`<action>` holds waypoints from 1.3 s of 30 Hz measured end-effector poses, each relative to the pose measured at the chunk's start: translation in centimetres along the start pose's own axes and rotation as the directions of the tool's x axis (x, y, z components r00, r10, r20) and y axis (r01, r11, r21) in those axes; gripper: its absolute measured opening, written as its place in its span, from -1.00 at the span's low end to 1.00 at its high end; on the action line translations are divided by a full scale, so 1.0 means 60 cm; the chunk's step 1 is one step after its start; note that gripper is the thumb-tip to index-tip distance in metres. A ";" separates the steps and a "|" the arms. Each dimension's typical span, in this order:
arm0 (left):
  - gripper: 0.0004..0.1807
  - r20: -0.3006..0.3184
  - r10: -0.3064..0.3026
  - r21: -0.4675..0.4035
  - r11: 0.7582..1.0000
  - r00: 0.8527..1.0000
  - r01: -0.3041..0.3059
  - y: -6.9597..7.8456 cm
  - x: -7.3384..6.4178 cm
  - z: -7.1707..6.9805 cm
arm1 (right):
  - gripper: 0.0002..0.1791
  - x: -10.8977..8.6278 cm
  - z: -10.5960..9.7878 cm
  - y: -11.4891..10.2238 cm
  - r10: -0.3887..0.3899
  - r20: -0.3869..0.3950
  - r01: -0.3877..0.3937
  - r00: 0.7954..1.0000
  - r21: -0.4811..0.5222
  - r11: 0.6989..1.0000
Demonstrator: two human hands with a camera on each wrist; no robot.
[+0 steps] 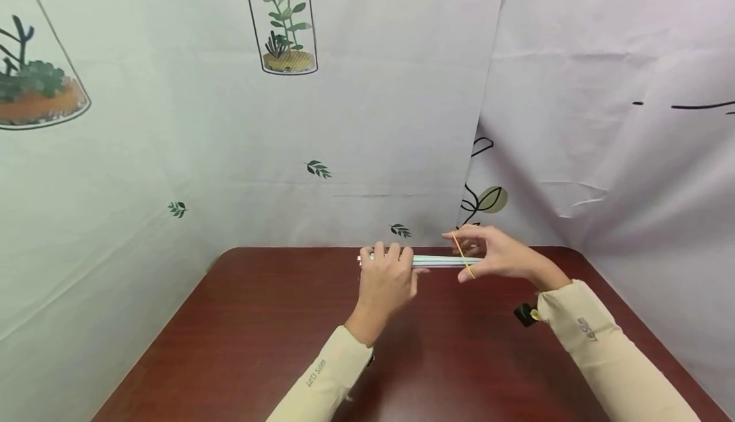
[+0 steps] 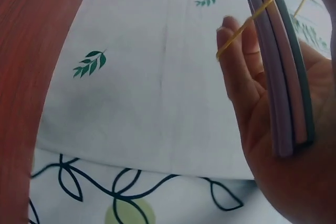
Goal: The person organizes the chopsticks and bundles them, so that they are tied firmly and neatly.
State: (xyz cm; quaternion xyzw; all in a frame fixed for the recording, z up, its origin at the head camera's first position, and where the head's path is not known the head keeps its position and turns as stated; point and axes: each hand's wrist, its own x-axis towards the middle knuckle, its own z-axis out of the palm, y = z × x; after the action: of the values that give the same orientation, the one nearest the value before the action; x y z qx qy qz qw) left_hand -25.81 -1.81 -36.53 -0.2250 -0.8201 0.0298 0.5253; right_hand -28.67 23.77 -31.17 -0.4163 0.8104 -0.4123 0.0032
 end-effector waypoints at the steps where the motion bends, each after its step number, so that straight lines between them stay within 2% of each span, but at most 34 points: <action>1: -0.63 0.000 -0.002 -0.002 1.000 1.000 0.002 0.001 0.000 0.000 | -0.19 0.002 0.002 -0.001 0.005 0.007 -0.004 1.000 -0.026 1.000; 3: -0.62 0.009 -0.006 -0.006 1.000 1.000 0.006 0.002 -0.001 0.001 | -0.17 0.003 0.005 -0.005 0.015 0.010 -0.014 1.000 -0.082 0.997; 6: -0.58 0.029 -0.003 -0.014 1.000 1.000 0.003 0.004 -0.003 0.002 | -0.18 0.000 0.011 -0.015 0.005 -0.027 -0.010 1.000 -0.184 0.983; 8: -0.57 0.046 -0.001 -0.017 1.000 0.999 0.002 0.005 -0.004 0.003 | -0.19 -0.003 0.016 -0.022 -0.048 -0.061 0.031 0.997 -0.255 0.966; 10: -0.57 0.058 0.000 -0.017 1.000 0.998 0.001 0.006 -0.006 0.004 | -0.19 -0.006 0.025 -0.027 -0.132 -0.100 0.091 0.986 -0.338 0.937; 12: -0.58 0.063 -0.005 -0.017 1.000 0.998 0.006 0.005 -0.008 0.005 | -0.22 -0.010 0.035 -0.030 -0.230 -0.145 0.155 0.962 -0.404 0.902; 14: -0.60 0.066 -0.016 -0.017 1.000 0.998 0.017 0.003 -0.010 0.007 | -0.22 -0.017 0.044 -0.033 -0.308 -0.188 0.204 0.933 -0.430 0.879; 19: -0.67 0.057 -0.048 -0.028 0.998 0.997 0.049 -0.004 -0.010 0.003 | -0.31 -0.037 0.064 -0.039 -0.449 -0.301 0.325 0.841 -0.383 0.865; 23: -0.66 0.044 -0.053 -0.027 0.998 0.998 0.054 -0.009 -0.005 -0.004 | -0.41 -0.046 0.077 -0.041 -0.513 -0.382 0.394 0.769 -0.349 0.850; 25: -0.68 0.040 -0.058 -0.014 0.998 0.998 0.058 -0.010 -0.002 -0.006 | -0.45 -0.048 0.083 -0.044 -0.515 -0.413 0.408 0.751 -0.324 0.854; 30: -0.69 0.030 -0.079 0.006 0.997 0.996 0.079 -0.011 -0.001 -0.007 | -0.63 -0.050 0.094 -0.052 -0.507 -0.467 0.401 0.725 -0.312 0.861; 32: -0.70 0.025 -0.089 0.005 0.996 0.996 0.089 -0.011 -0.004 -0.007 | -0.61 -0.051 0.100 -0.052 -0.506 -0.495 0.384 0.706 -0.334 0.861; 35: -0.75 0.018 -0.096 -0.002 0.995 0.995 0.096 -0.011 -0.006 -0.007 | -0.48 -0.055 0.107 -0.045 -0.497 -0.535 0.347 0.683 -0.360 0.866; 37: -0.79 0.020 -0.097 -0.004 0.995 0.995 0.097 -0.011 -0.007 -0.007 | -0.42 -0.057 0.111 -0.040 -0.477 -0.558 0.323 0.679 -0.356 0.877; 39: -0.81 0.027 -0.100 -0.001 0.995 0.995 0.100 -0.011 -0.006 -0.008 | -0.41 -0.060 0.114 -0.037 -0.435 -0.580 0.291 0.689 -0.328 0.899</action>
State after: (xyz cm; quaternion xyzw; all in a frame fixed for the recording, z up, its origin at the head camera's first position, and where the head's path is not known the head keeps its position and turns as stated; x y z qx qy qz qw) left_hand -25.52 -2.64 -36.43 -0.1840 -0.8373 0.0056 0.5148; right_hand -22.44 20.95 -35.39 -0.4011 0.7017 -0.4331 -0.3990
